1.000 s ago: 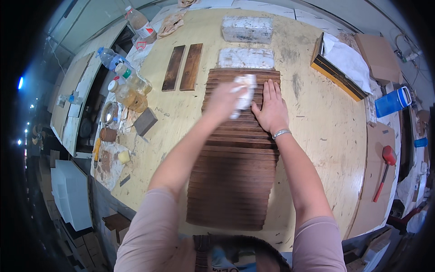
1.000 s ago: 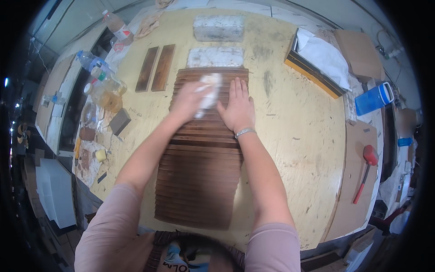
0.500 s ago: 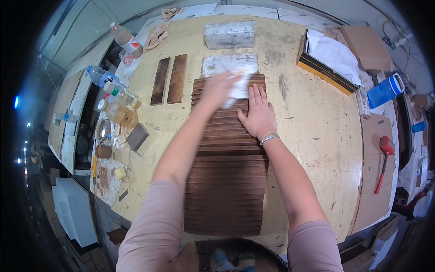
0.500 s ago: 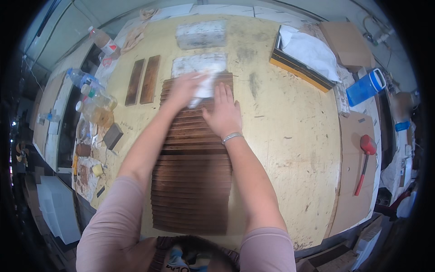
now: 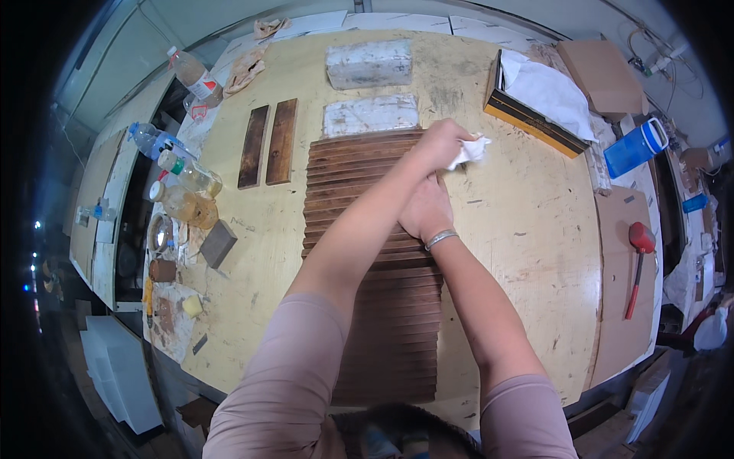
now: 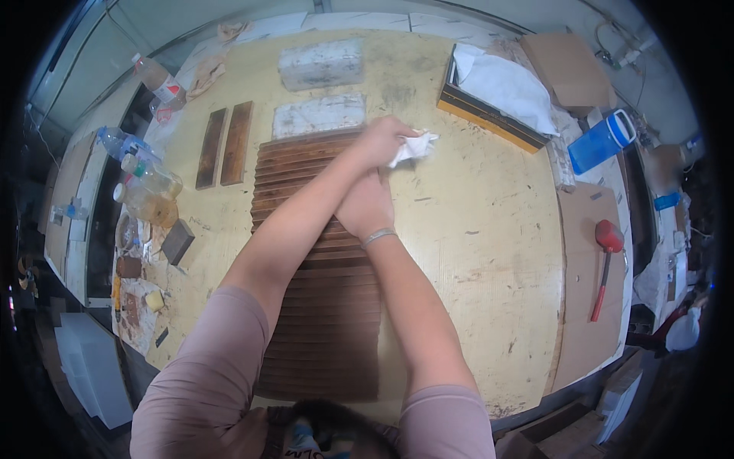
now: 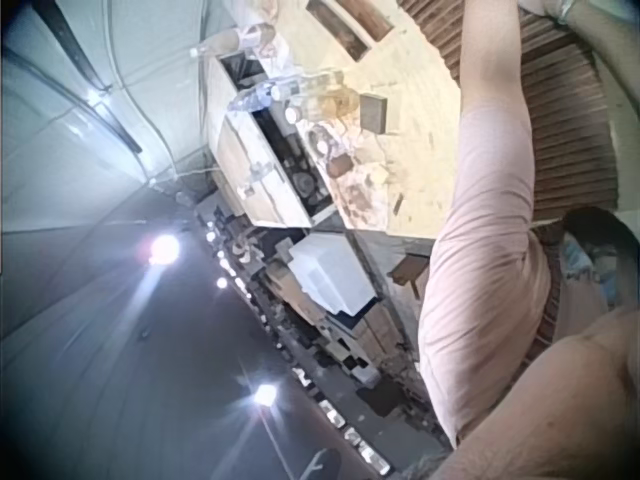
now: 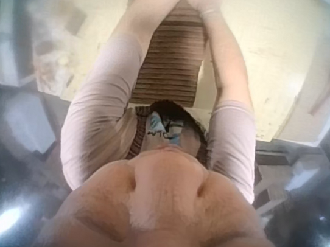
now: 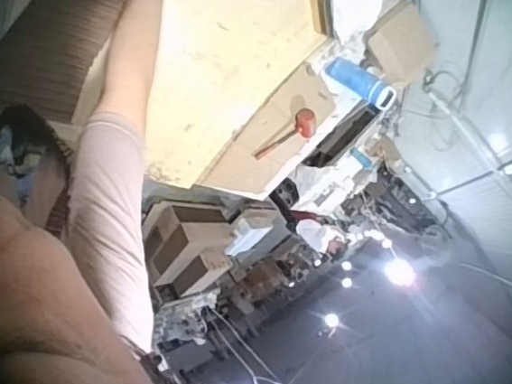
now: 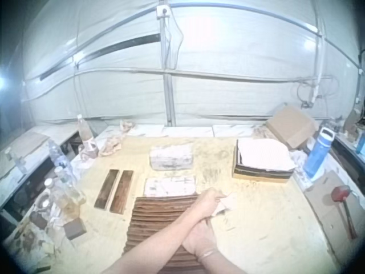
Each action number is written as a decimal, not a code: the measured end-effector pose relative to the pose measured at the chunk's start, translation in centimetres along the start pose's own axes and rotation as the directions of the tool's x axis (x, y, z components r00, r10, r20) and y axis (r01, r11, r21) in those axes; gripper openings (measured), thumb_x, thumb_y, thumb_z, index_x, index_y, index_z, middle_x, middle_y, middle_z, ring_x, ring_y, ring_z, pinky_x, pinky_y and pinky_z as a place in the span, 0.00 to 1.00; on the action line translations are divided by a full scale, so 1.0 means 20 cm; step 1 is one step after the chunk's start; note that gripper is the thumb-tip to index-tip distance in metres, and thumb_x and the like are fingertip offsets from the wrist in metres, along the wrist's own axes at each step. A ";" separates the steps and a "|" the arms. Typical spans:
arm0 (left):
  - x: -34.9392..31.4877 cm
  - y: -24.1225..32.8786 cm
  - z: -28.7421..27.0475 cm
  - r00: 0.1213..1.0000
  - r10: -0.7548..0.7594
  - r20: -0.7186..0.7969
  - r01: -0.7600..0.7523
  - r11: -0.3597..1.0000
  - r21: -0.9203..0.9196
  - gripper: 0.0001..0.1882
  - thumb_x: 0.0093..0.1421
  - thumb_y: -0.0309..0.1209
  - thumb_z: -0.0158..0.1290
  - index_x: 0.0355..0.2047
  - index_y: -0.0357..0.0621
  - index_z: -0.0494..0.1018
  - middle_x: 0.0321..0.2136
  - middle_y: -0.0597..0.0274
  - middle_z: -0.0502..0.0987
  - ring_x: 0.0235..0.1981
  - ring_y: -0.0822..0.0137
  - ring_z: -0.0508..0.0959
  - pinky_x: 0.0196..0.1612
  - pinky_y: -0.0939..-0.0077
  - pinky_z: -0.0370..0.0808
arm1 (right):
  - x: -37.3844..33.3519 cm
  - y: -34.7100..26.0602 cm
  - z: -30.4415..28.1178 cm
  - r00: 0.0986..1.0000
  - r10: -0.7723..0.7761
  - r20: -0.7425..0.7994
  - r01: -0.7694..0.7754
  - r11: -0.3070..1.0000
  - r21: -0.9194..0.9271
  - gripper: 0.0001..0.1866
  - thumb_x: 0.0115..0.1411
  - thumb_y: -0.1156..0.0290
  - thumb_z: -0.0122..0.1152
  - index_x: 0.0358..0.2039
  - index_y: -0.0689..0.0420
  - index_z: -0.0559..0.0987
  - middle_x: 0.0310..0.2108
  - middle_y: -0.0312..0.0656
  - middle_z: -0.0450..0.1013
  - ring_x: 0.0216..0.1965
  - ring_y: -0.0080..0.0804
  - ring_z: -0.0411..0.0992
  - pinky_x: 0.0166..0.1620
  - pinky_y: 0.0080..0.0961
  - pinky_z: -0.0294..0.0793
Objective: The person applies a liquid to dark wood slats using a sponge and then wipes them with a white cloth. They handle the slats individually and in groups to ensure coverage across the surfaces.
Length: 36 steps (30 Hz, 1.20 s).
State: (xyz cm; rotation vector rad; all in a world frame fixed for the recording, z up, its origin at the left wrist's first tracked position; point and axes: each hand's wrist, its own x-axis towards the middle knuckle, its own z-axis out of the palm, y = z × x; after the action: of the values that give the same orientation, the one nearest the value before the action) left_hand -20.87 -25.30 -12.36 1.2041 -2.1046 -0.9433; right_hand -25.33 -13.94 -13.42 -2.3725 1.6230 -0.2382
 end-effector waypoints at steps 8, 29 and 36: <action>-0.74 -0.45 -0.60 0.901 -0.173 -0.397 0.350 0.831 0.433 0.14 0.63 0.29 0.53 0.47 0.54 0.83 0.37 0.51 0.77 0.34 0.53 0.79 0.40 0.63 0.77 | -0.04 0.06 0.03 0.975 0.087 -0.204 -0.081 0.996 0.039 0.43 0.63 0.48 0.56 0.71 0.61 0.56 0.74 0.47 0.47 0.75 0.41 0.45 0.68 0.49 0.59; -2.07 -0.36 -0.79 0.510 -0.692 -0.511 0.395 0.716 -0.576 0.13 0.59 0.20 0.48 0.41 0.33 0.80 0.37 0.59 0.81 0.36 0.69 0.80 0.41 0.76 0.75 | -0.01 0.08 0.02 0.987 0.060 -0.148 -0.043 0.993 0.110 0.46 0.64 0.42 0.51 0.72 0.60 0.53 0.76 0.48 0.43 0.76 0.44 0.41 0.72 0.52 0.47; -2.28 -0.25 -0.59 0.406 -0.820 -0.402 -0.009 0.437 -0.900 0.14 0.66 0.27 0.42 0.43 0.34 0.77 0.39 0.58 0.82 0.37 0.70 0.81 0.42 0.76 0.77 | -0.57 -0.06 -0.08 0.987 -0.127 -0.097 0.121 0.991 -0.058 0.47 0.62 0.44 0.57 0.71 0.62 0.55 0.75 0.53 0.42 0.76 0.49 0.40 0.73 0.53 0.41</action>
State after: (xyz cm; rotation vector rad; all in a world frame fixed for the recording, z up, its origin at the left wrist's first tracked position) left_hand 11.22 9.52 -13.68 1.3224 -0.3310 -1.0581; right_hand -28.83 -3.10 -11.46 -2.5429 1.5432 -0.3490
